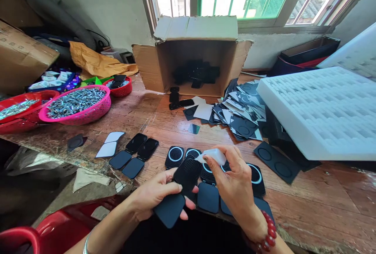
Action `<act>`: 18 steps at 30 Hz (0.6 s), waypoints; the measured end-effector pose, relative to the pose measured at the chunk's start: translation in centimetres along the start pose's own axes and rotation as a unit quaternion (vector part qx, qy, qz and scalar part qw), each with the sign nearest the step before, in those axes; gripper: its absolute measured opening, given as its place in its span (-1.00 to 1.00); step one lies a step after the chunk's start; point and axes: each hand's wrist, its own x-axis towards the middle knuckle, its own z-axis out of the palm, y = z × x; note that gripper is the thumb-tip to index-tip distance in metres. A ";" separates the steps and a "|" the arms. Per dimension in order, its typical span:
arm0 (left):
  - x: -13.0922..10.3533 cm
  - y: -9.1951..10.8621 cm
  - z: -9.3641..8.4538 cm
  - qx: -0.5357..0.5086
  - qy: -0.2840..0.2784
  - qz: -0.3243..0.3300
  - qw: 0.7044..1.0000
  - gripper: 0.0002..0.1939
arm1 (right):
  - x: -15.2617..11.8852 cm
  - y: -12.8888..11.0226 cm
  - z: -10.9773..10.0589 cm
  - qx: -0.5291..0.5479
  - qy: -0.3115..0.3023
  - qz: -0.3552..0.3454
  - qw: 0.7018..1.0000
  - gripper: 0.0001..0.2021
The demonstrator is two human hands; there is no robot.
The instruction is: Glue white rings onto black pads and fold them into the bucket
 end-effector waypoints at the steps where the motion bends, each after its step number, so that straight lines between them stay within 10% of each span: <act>1: 0.0 0.1 -0.1 -0.004 -0.001 0.002 1.000 -0.62 | 0.0 0.2 -0.1 -0.003 0.000 -0.003 1.000 -0.85; 18: 0.3 -0.3 -0.2 0.003 0.003 0.007 1.000 -0.64 | -1.9 -2.0 0.0 0.023 -0.045 -0.022 0.998 -0.90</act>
